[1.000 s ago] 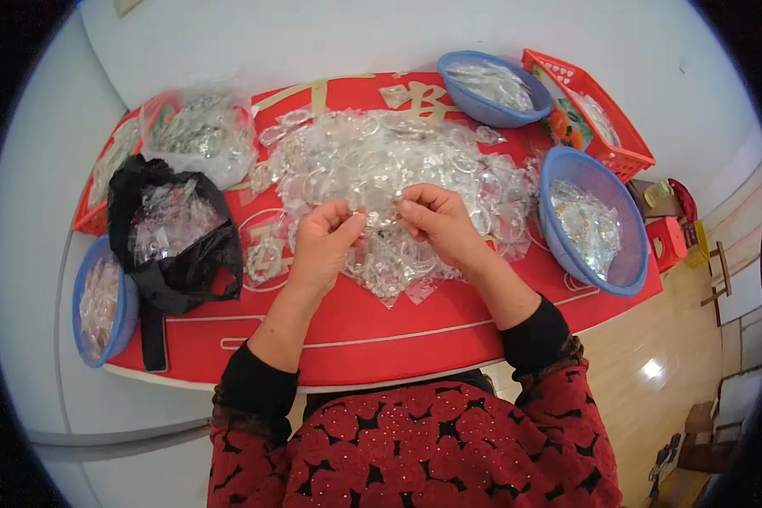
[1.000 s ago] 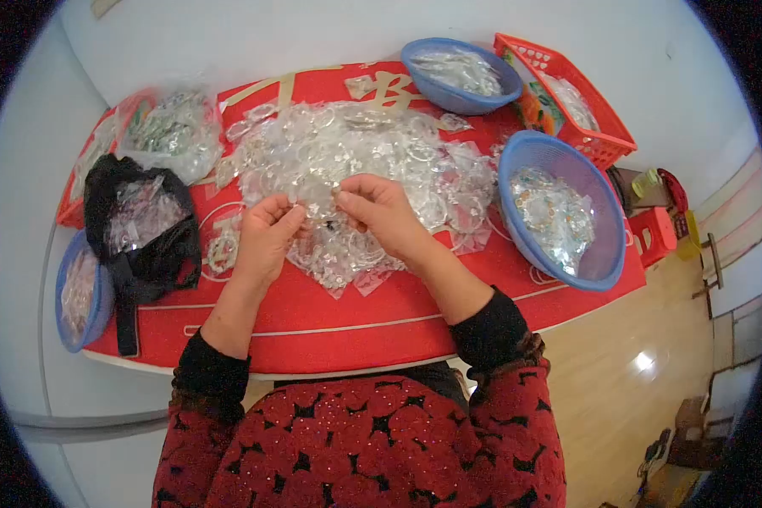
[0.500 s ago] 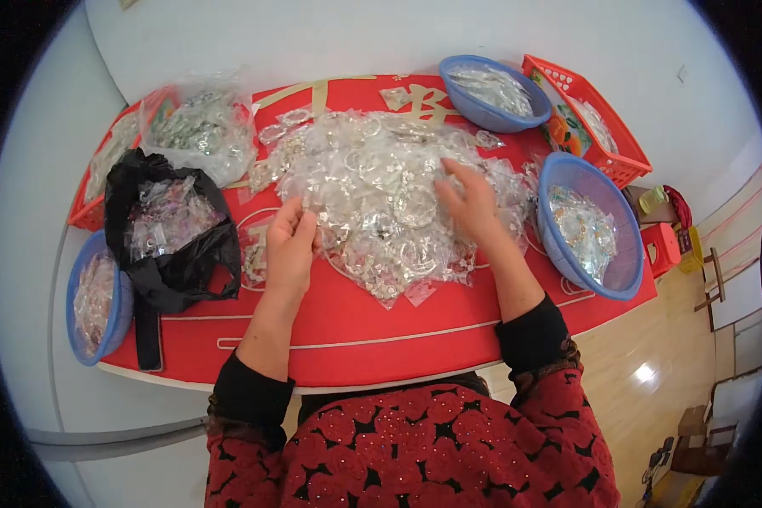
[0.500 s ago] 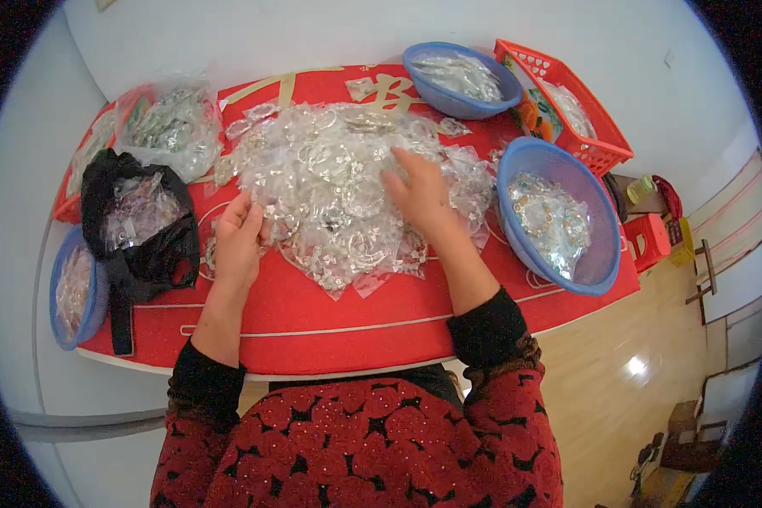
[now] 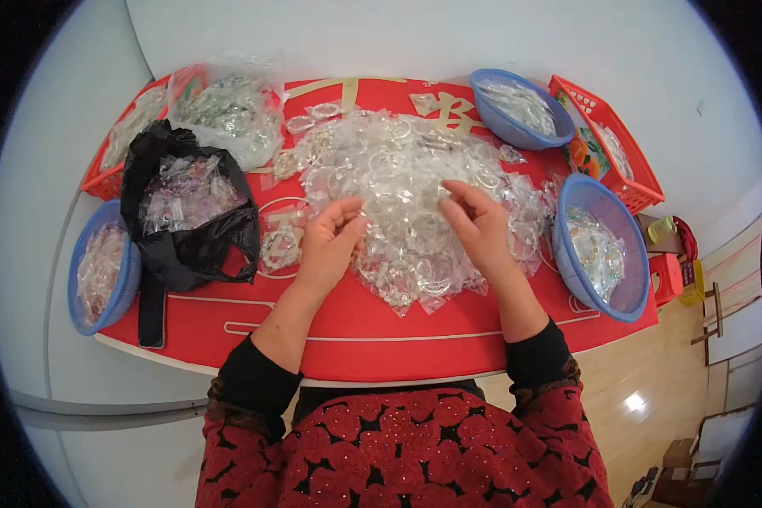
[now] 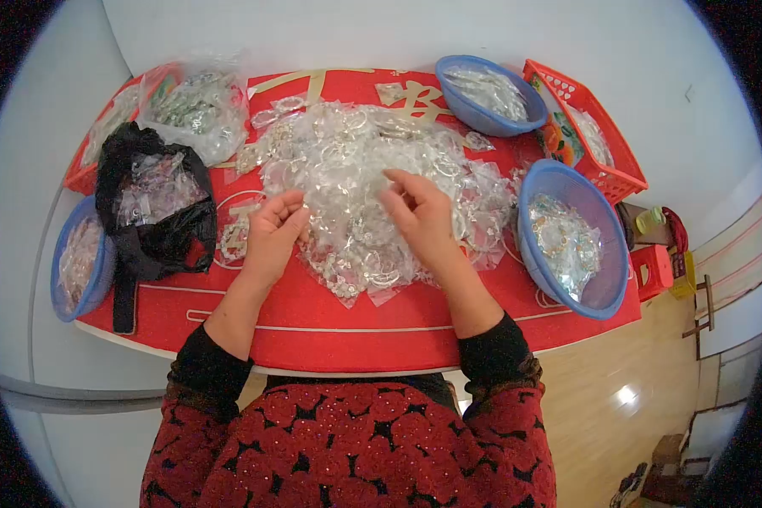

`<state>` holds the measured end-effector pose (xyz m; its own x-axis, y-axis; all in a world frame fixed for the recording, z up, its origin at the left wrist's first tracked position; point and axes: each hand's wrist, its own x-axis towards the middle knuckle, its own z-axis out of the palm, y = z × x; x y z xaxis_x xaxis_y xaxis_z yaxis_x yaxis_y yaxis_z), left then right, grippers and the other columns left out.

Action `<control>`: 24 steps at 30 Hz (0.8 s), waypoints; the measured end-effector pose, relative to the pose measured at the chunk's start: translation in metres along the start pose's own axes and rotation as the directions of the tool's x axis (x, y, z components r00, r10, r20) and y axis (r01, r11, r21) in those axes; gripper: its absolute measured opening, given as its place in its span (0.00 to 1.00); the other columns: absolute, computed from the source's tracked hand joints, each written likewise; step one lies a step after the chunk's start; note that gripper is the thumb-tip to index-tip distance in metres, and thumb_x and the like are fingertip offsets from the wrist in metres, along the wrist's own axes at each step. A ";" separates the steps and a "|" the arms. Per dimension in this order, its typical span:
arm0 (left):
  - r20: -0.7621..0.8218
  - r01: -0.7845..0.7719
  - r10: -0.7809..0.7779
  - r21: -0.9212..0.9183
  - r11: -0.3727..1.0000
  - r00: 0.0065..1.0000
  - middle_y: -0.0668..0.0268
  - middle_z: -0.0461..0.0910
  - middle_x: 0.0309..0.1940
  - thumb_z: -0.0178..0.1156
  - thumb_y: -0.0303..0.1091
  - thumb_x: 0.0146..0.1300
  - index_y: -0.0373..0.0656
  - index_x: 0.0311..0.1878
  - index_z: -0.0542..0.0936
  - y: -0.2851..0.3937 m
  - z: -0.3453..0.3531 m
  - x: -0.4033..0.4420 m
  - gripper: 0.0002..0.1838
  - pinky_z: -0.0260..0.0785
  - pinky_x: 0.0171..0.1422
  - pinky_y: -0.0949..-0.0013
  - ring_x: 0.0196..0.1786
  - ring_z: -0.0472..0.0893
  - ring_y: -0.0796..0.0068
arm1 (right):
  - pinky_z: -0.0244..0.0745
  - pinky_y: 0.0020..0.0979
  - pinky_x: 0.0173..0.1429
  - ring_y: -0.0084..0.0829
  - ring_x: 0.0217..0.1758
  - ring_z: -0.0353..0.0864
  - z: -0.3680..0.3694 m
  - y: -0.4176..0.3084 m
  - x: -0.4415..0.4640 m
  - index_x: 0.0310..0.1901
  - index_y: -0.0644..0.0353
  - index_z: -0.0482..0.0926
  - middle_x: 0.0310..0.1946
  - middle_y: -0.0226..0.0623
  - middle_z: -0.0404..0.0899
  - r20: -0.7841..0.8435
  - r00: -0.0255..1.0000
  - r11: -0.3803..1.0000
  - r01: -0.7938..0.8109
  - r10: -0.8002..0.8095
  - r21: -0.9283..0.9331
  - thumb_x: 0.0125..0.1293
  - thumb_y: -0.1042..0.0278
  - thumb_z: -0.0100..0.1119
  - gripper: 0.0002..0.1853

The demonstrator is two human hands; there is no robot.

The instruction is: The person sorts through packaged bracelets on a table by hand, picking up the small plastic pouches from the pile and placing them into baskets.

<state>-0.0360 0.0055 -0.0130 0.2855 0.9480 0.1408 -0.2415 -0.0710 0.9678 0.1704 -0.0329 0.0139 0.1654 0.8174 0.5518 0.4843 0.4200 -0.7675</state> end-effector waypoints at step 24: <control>0.209 0.024 -0.026 0.011 1.000 0.978 0.72 0.70 0.18 0.57 0.30 0.54 0.39 0.27 0.70 0.009 0.006 -0.012 0.07 0.61 0.22 0.80 0.20 0.69 0.86 | 0.64 0.19 0.24 0.19 0.22 0.71 0.022 -0.017 -0.016 0.32 0.63 0.73 0.22 0.30 0.73 0.346 0.862 0.655 -0.507 0.371 0.560 0.59 0.73 0.52 0.04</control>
<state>-0.0356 -0.0080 -0.0049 0.4789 0.8638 0.1564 -0.2242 -0.0519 0.9732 0.1407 -0.0443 0.0105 0.0247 0.9966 0.0780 -0.2475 0.0817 -0.9654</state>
